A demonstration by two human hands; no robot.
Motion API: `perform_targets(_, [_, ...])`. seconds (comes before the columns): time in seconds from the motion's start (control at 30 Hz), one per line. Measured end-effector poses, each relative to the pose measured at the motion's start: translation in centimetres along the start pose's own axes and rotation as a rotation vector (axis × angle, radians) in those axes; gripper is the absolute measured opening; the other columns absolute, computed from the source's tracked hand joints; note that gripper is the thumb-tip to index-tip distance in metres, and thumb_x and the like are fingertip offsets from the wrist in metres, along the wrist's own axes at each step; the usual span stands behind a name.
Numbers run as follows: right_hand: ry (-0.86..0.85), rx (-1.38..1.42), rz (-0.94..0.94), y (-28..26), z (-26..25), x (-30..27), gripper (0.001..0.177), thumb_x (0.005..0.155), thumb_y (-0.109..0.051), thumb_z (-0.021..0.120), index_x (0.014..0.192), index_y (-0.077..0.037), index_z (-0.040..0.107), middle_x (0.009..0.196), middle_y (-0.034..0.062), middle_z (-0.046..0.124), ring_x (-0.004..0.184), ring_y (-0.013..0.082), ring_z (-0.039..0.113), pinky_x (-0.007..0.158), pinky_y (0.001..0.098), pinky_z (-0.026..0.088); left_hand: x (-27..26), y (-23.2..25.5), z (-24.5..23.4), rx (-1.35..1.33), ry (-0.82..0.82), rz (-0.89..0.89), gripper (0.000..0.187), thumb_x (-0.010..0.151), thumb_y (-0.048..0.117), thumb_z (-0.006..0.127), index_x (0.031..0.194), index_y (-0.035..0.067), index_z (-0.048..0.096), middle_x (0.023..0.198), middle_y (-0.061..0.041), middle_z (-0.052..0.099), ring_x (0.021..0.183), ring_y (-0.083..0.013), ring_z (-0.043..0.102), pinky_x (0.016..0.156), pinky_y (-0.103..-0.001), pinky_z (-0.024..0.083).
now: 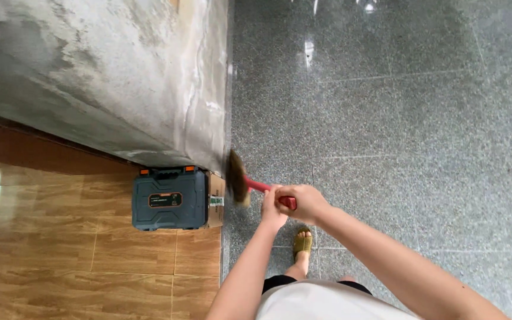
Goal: The person sweeps a tiled garage floor with a red-handled broom, moving debris toward the center of the room. The person navigates around a shoe rack, a scooter, and stacked materials while sweeping.
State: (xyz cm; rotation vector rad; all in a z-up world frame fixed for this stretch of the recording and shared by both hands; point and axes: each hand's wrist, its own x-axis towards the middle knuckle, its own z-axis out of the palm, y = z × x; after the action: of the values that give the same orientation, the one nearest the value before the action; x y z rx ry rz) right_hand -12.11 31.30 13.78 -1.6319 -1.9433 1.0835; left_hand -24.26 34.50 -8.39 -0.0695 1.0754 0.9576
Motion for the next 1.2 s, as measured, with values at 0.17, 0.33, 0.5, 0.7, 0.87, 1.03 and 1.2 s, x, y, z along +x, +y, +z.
perform_targets(0.17, [0.033,-0.168,0.142,4.2,-2.0,-1.7,0.026,0.077,-0.037,0.074,0.102,-0.032,0.074,0.104,0.0042,0.078,0.097,0.0380,0.072,0.084,0.0539,0.058,1.4,-5.5,3.2,-0.129,-0.043,-0.106,0.022,0.101,0.029,0.065,0.098,0.008,0.067,0.093,-0.009,0.061,0.086,-0.0218,0.060,0.086,-0.033,0.051])
perform_targets(0.33, [0.120,-0.213,0.332,6.7,-5.5,-6.4,0.020,0.078,-0.042,0.070,0.096,-0.031,0.073,0.096,0.0015,0.077,0.093,0.0349,0.073,0.080,0.0513,0.059,-6.6,-7.0,9.2,1.318,-0.350,0.474,0.019,0.087,0.027,0.071,0.106,0.027,0.068,0.105,-0.005,0.063,0.116,-0.0259,0.061,0.109,-0.038,0.045])
perform_targets(0.5, [0.195,-0.260,0.533,9.6,-8.4,-11.7,0.018,0.078,-0.044,0.066,0.089,-0.030,0.070,0.091,0.0001,0.076,0.093,0.0320,0.073,0.080,0.0468,0.060,-5.3,-16.1,12.5,1.449,-0.618,0.388,0.028,0.083,0.023,0.069,0.111,0.025,0.064,0.116,-0.002,0.067,0.125,-0.0277,0.060,0.114,-0.042,0.042])
perform_targets(0.7, [0.276,-0.346,0.695,13.7,-8.6,-17.2,0.016,0.082,-0.043,0.061,0.085,-0.029,0.067,0.088,0.0038,0.073,0.088,0.0315,0.074,0.079,0.0463,0.060,-10.9,-20.9,16.6,1.397,-0.770,0.300,0.027,0.089,0.012,0.055,0.115,0.010,0.064,0.116,-0.013,0.063,0.123,-0.0310,0.055,0.112,-0.044,0.040])
perform_targets(0.87, [0.291,-0.386,0.830,15.9,-8.6,-19.4,0.026,0.089,-0.044,0.048,0.091,-0.024,0.064,0.095,0.0112,0.070,0.092,0.0342,0.075,0.083,0.0469,0.061,-13.9,-22.4,18.8,1.388,-0.895,0.251,0.020,0.093,0.015,0.051,0.110,0.011,0.060,0.112,-0.011,0.059,0.117,-0.0272,0.054,0.107,-0.040,0.040])
perform_targets(1.03, [0.311,-0.372,0.848,14.6,-11.0,-19.7,0.028,0.091,-0.041,0.045,0.095,-0.024,0.067,0.098,0.0096,0.071,0.095,0.0325,0.075,0.085,0.0444,0.060,-14.9,-21.2,20.4,1.353,-0.956,0.244,0.014,0.097,0.017,0.047,0.106,0.012,0.056,0.107,-0.008,0.056,0.110,-0.0235,0.053,0.103,-0.036,0.040])
perform_targets(1.2, [0.357,-0.416,0.715,10.4,-13.2,-16.6,0.026,0.089,-0.039,0.045,0.088,-0.022,0.064,0.090,0.0121,0.069,0.089,0.0381,0.073,0.080,0.0466,0.060,-14.3,-17.7,21.5,1.290,-0.951,0.282,0.012,0.101,0.020,0.042,0.102,0.013,0.052,0.102,-0.005,0.052,0.104,-0.0197,0.052,0.098,-0.032,0.041])
